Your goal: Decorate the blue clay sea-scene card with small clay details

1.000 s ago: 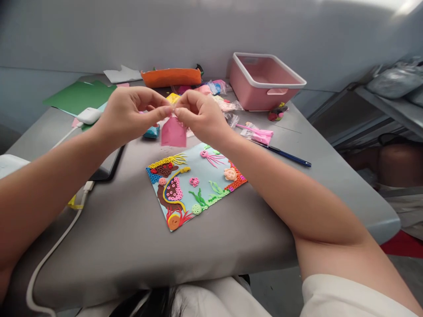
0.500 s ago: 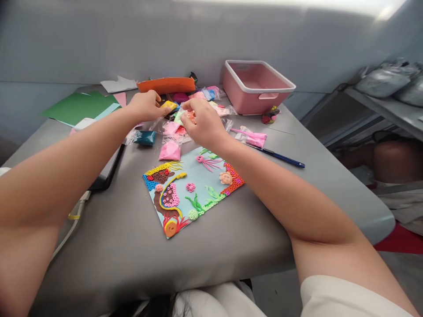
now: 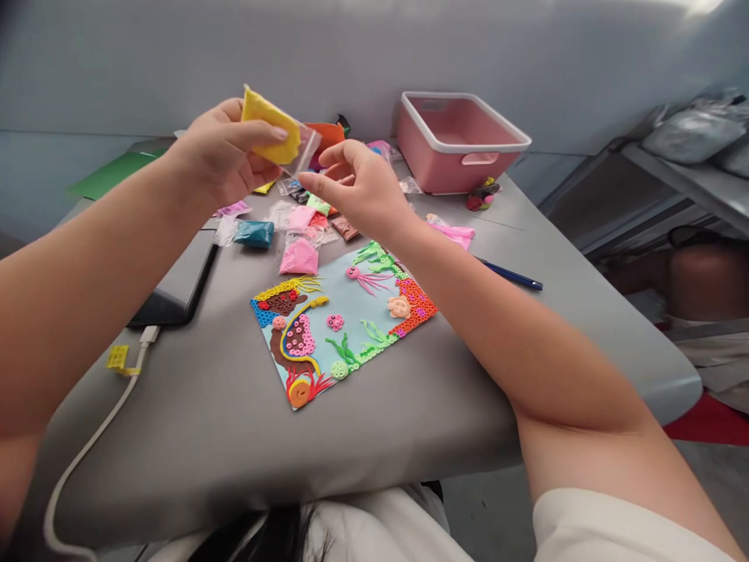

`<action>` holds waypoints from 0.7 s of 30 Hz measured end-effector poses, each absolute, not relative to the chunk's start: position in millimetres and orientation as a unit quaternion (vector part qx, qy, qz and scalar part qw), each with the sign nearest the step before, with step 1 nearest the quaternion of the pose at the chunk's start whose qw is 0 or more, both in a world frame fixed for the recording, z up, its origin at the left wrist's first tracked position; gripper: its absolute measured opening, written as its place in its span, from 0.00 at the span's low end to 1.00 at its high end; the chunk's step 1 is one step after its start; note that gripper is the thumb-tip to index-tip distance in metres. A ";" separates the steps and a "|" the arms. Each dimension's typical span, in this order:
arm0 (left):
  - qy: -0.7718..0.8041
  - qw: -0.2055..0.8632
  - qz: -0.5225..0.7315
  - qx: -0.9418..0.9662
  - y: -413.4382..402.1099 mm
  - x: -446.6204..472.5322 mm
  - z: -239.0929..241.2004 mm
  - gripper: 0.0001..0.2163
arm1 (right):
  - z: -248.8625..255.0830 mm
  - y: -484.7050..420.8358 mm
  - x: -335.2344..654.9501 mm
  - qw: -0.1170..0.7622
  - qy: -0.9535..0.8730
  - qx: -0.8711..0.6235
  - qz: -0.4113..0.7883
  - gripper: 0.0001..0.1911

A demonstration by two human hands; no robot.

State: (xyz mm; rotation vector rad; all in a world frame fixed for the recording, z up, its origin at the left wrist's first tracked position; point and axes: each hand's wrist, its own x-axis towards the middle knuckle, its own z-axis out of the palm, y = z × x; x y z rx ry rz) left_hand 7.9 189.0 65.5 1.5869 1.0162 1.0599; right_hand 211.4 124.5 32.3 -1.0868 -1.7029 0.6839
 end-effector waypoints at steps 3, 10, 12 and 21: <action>0.404 0.517 0.439 0.614 145.2 19.6 73.8 0.16 | 32.5 118.8 201.0 0.529 -0.623 -0.443 0.369 0.17; 0.387 0.525 0.467 0.597 117.7 16.6 73.8 0.12 | 49.4 105.1 190.8 0.552 -0.497 -0.424 0.518 0.13; 0.387 0.520 0.472 0.597 119.9 12.8 71.9 0.12 | 50.2 103.8 191.1 0.559 -0.494 -0.413 0.523 0.16; 0.503 0.211 0.424 0.723 130.2 2.3 59.3 0.19 | 45.1 104.2 198.8 0.517 -0.572 -0.360 0.525 0.06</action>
